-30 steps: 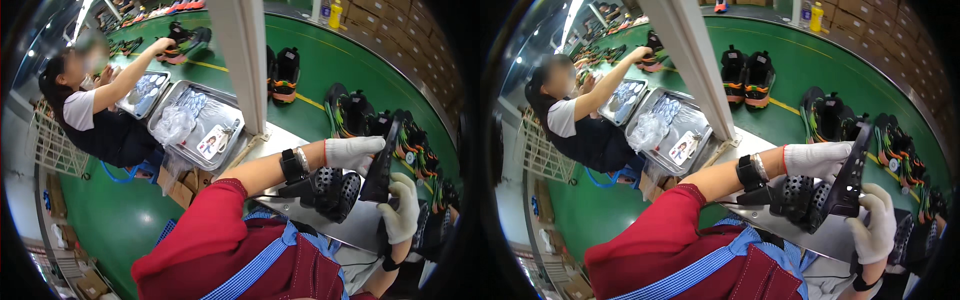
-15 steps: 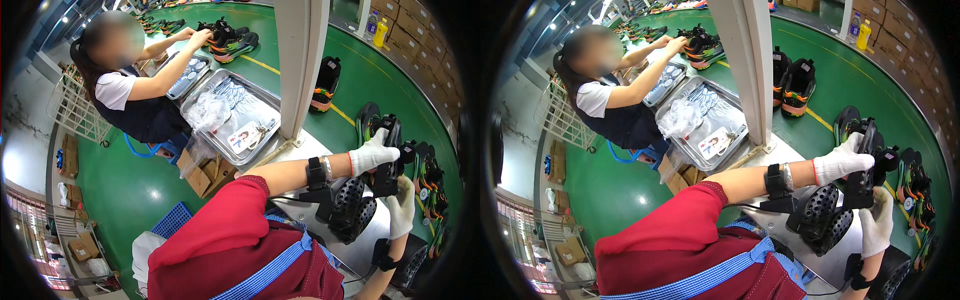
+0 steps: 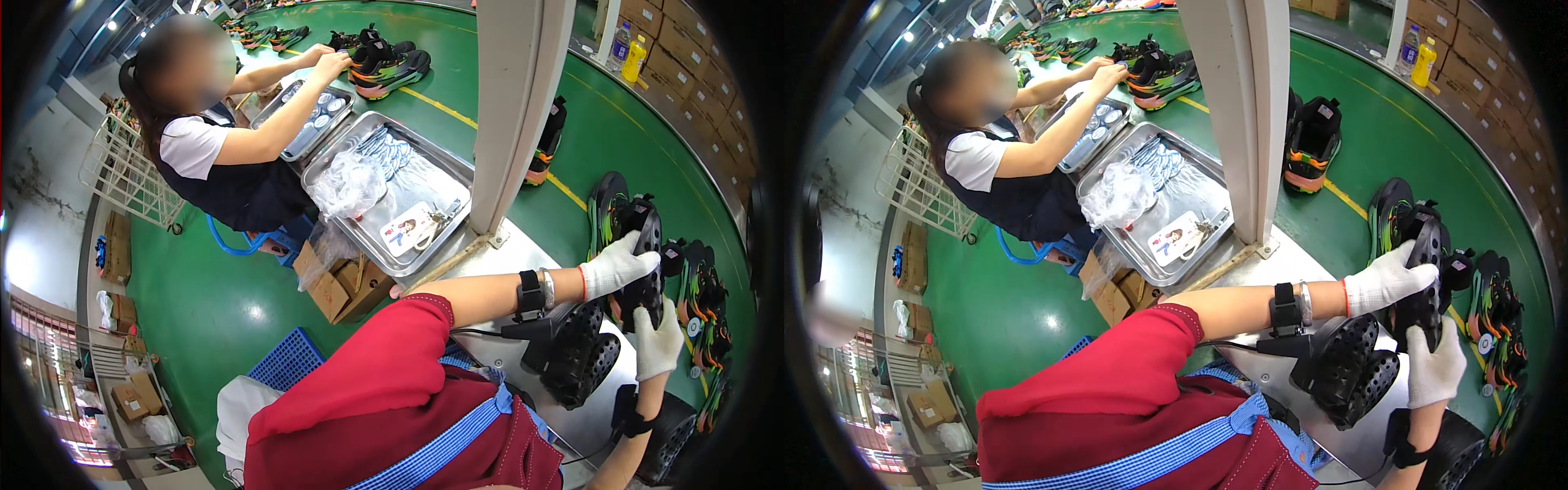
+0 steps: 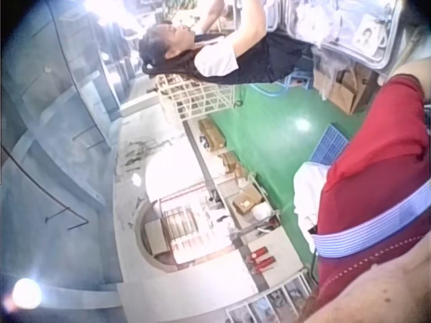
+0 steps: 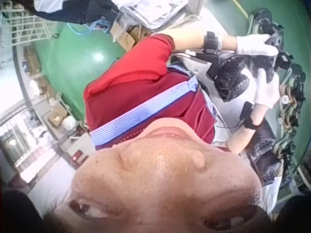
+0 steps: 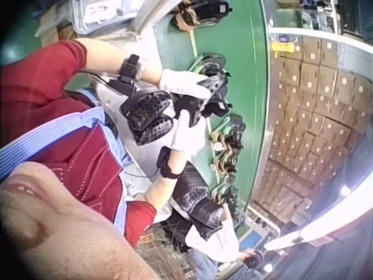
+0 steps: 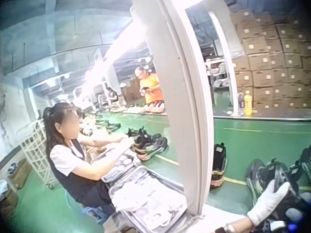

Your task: Manually inserting components into the interior of shoes on an assembly line station.

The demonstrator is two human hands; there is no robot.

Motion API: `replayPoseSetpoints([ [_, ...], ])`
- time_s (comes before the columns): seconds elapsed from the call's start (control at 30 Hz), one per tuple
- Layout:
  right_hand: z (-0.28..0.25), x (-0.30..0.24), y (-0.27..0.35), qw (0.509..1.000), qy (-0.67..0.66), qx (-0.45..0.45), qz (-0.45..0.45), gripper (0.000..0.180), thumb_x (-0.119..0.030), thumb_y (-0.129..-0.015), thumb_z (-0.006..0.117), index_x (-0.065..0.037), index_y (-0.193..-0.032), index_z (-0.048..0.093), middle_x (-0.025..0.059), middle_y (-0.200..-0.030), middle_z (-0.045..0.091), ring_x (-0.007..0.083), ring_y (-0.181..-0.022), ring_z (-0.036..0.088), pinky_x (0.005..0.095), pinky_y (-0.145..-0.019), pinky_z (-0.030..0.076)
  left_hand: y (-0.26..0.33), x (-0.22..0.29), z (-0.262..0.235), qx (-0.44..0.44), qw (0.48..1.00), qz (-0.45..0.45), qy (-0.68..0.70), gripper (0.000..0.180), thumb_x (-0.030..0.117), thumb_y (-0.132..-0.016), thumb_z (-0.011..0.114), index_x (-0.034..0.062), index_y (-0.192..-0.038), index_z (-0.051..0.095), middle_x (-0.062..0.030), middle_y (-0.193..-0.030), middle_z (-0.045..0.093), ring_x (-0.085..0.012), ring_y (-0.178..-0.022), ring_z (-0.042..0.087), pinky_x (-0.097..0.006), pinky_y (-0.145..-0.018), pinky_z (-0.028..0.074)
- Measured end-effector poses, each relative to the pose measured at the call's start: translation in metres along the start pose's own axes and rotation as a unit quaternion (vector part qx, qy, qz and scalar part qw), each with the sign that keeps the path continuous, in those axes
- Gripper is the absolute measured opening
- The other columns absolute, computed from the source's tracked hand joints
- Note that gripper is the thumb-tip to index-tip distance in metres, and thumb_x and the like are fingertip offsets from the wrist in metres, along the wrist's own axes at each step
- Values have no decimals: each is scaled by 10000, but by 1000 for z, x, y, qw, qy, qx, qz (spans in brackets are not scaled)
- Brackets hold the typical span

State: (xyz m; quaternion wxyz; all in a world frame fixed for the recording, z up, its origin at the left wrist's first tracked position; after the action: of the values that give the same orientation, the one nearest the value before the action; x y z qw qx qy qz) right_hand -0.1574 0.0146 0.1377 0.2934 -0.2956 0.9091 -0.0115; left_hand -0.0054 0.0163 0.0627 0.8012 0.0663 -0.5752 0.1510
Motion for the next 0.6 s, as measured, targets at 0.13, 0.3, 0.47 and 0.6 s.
replayPoseSetpoints([
  [0.13, -24, 5, -2, 992, 122, -4, 38, 302, -275, -787, 662, -49, -978, 604, 189, -786, 649, 355, -744, 650, 410, -682, 498, 9, 8, 3, -122, 971, -9, -208, 493, 374, -830, 615, -8, -1142, 588, -205, -1100, 617, -281, -1036, 597, -360, -923, 460],
  [0.3, 6, -3, -37, 978, 188, -87, 36, 316, -361, -786, 606, -48, -828, 628, 188, -681, 626, 363, -670, 642, 445, -623, 499, 21, 32, -21, -71, 847, 250, -464, 216, 199, -781, 599, 18, -899, 580, -166, -969, 548, -356, -937, 548, -441, -813, 493],
  [0.47, 26, -19, -61, 958, 226, -167, 57, 369, -334, -780, 490, -19, -816, 679, 233, -759, 648, 371, -758, 661, 419, -712, 529, 15, 25, -43, -84, 852, 231, -463, 268, 184, -801, 656, 36, -1022, 626, -135, -1060, 598, -315, -986, 586, -380, -849, 501],
  [0.6, 50, -37, -95, 923, 266, -275, 32, 358, -240, -747, 480, 2, -895, 699, 252, -900, 655, 372, -879, 653, 397, -784, 516, 1, 12, -51, -133, 820, 141, -539, 307, 238, -809, 655, 40, -1043, 641, -118, -1043, 609, -294, -944, 607, -360, -839, 503],
])
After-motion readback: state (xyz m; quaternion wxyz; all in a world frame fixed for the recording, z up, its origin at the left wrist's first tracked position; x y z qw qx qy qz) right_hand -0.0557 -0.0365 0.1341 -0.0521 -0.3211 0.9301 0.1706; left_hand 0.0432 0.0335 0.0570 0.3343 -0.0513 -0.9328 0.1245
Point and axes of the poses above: each hand's wrist, its own y-axis away from the middle knuckle, its own z-axis out of the palm, x = y × z, the point moved 10 cm from there along -y, towards the middle knuckle
